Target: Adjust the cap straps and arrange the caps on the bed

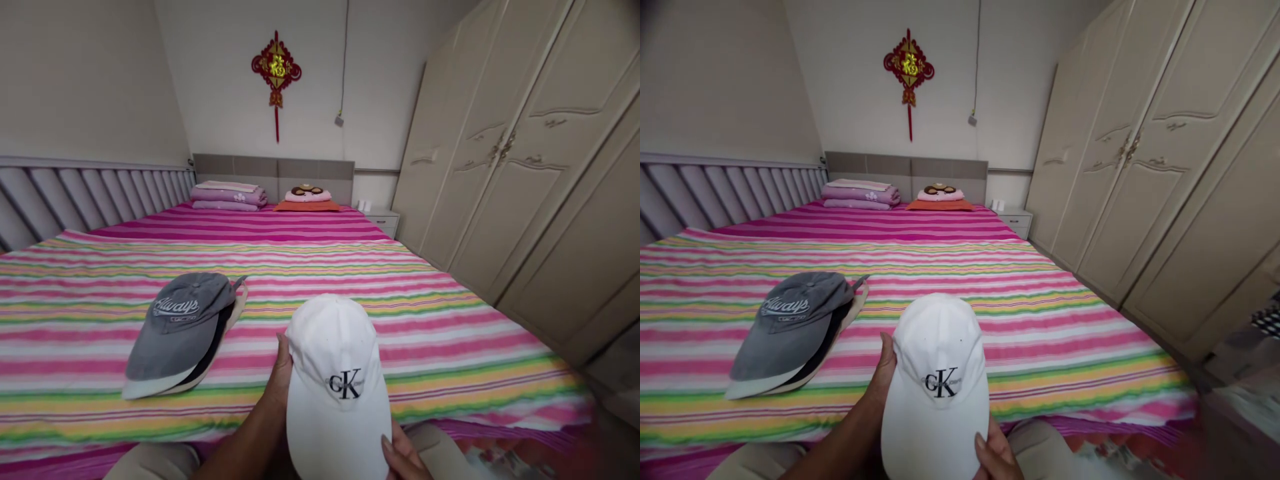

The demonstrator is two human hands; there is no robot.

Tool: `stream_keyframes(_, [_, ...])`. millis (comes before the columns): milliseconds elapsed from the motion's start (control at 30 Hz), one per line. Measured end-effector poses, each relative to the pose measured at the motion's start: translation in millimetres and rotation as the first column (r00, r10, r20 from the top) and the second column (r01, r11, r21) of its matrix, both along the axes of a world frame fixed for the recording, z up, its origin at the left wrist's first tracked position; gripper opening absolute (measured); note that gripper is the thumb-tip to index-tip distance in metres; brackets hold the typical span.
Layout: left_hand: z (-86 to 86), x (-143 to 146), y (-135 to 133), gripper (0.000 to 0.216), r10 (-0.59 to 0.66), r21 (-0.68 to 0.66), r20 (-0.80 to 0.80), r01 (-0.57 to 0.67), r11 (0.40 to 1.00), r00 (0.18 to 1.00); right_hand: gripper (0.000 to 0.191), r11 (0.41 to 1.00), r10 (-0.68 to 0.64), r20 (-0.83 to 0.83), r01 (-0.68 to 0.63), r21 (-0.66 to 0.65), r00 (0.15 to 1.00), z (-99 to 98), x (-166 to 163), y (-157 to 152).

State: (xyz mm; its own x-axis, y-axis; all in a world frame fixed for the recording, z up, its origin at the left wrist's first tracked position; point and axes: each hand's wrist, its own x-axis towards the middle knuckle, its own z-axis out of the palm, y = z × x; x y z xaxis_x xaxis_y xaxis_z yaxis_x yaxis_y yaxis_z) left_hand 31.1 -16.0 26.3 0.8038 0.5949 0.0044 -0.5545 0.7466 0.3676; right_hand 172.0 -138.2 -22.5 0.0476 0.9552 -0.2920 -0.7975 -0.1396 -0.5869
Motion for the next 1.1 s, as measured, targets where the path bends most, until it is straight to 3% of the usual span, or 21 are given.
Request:
stream_keyframes(167, [-14.5, 15, 14, 0.057, 0.226, 0.1, -0.054, -0.22, 0.97, 0.973, 0.047, 0.991, -0.12, 0.067, 0.116, 0.062, 0.99, 13.4, 43, 15])
stream_keyframes(333, [-46.5, 16, 19, 0.048, 0.291, 0.197, -0.379, -0.23, 0.953, 0.879, 0.044, 0.963, -0.249, 0.078, 0.239, 0.126, 0.965, 18.1, 99, 38])
stream_keyframes(433, [-59.8, 15, 20, 0.037, 0.352, 0.296, -0.431, -0.238, 0.925, 0.831, 0.041, 0.942, -0.319, 0.085, 0.306, 0.135, 0.944, 18.7, 138, 58])
stream_keyframes(533, [-62.3, 15, 18, 0.031, 0.367, 0.362, -0.435, -0.214, 0.907, 0.822, 0.04, 0.936, -0.335, 0.128, 0.313, 0.163, 0.934, 20.4, 175, 80])
stream_keyframes(667, [-61.7, 15, 16, 0.029, 0.364, 0.355, -0.433, -0.215, 0.91, 0.825, 0.035, 0.929, -0.355, 0.158, 0.328, 0.171, 0.921, 23.2, 208, 106])
stream_keyframes(967, [-70.3, 15, 20, 0.026, 0.369, 0.354, -0.412, -0.226, 0.907, 0.833, 0.019, 0.924, -0.377, 0.322, 0.377, 0.065, 0.868, 8.8, 246, 135])
stream_keyframes(1100, [-67.4, 15, 18, 0.026, 0.367, 0.353, -0.418, -0.224, 0.909, 0.831, 0.015, 0.907, -0.4, 0.473, 0.415, 0.078, 0.785, 3.6, 256, 134])
